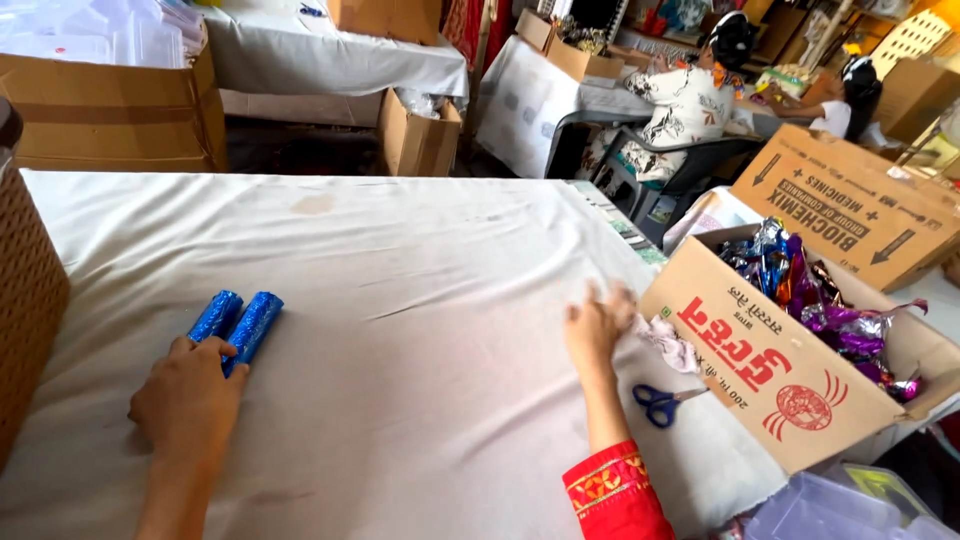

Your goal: Wrapping wooden and metallic items in foil and placing them into wooden frames.

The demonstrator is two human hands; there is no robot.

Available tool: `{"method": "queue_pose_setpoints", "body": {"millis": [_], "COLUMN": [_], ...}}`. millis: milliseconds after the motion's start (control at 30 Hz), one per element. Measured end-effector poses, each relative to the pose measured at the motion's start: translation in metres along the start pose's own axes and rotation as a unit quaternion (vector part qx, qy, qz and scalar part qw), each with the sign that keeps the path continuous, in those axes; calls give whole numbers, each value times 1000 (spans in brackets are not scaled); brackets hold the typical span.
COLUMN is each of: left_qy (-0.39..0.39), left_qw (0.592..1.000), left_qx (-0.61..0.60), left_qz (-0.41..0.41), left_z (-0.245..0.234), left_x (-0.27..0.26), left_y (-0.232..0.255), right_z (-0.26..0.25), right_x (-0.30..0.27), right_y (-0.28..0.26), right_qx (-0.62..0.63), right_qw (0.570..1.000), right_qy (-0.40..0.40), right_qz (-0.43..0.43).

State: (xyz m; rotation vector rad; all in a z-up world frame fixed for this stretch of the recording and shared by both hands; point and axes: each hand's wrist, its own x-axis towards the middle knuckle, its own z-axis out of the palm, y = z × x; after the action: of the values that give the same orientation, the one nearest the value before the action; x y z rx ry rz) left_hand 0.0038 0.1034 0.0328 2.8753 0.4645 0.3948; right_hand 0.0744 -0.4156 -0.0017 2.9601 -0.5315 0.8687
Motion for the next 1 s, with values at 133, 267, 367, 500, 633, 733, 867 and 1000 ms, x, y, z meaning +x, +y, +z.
{"method": "queue_pose_setpoints", "body": {"millis": [133, 267, 367, 500, 633, 733, 867, 1000], "left_qy": [9, 54, 54, 56, 76, 116, 180, 198], "left_qw": [1000, 996, 997, 996, 996, 993, 978, 970], "left_qx": [-11, -59, -55, -65, -44, -14, -46, -66], "left_qz": [0, 32, 25, 24, 19, 30, 92, 124], "left_z": [1, 4, 1, -7, 11, 14, 12, 14], "left_x": [-4, -1, -2, 0, 6, 13, 19, 15], "left_y": [0, 0, 4, 9, 15, 21, 14, 19], "right_z": [116, 87, 115, 87, 24, -42, -36, 8], "right_x": [21, 11, 18, 29, 24, -9, -49, -70], "right_y": [122, 111, 131, 110, 38, -52, -129, -146], "right_qx": [83, 46, 15, 223, 545, 698, 563, 284], "right_qw": [989, 954, 962, 919, 814, 715, 805, 888], "right_qy": [72, -82, -36, 182, 200, -11, -133, -44], "right_qz": [95, 283, 270, 268, 30, 40, -131, -360]}}
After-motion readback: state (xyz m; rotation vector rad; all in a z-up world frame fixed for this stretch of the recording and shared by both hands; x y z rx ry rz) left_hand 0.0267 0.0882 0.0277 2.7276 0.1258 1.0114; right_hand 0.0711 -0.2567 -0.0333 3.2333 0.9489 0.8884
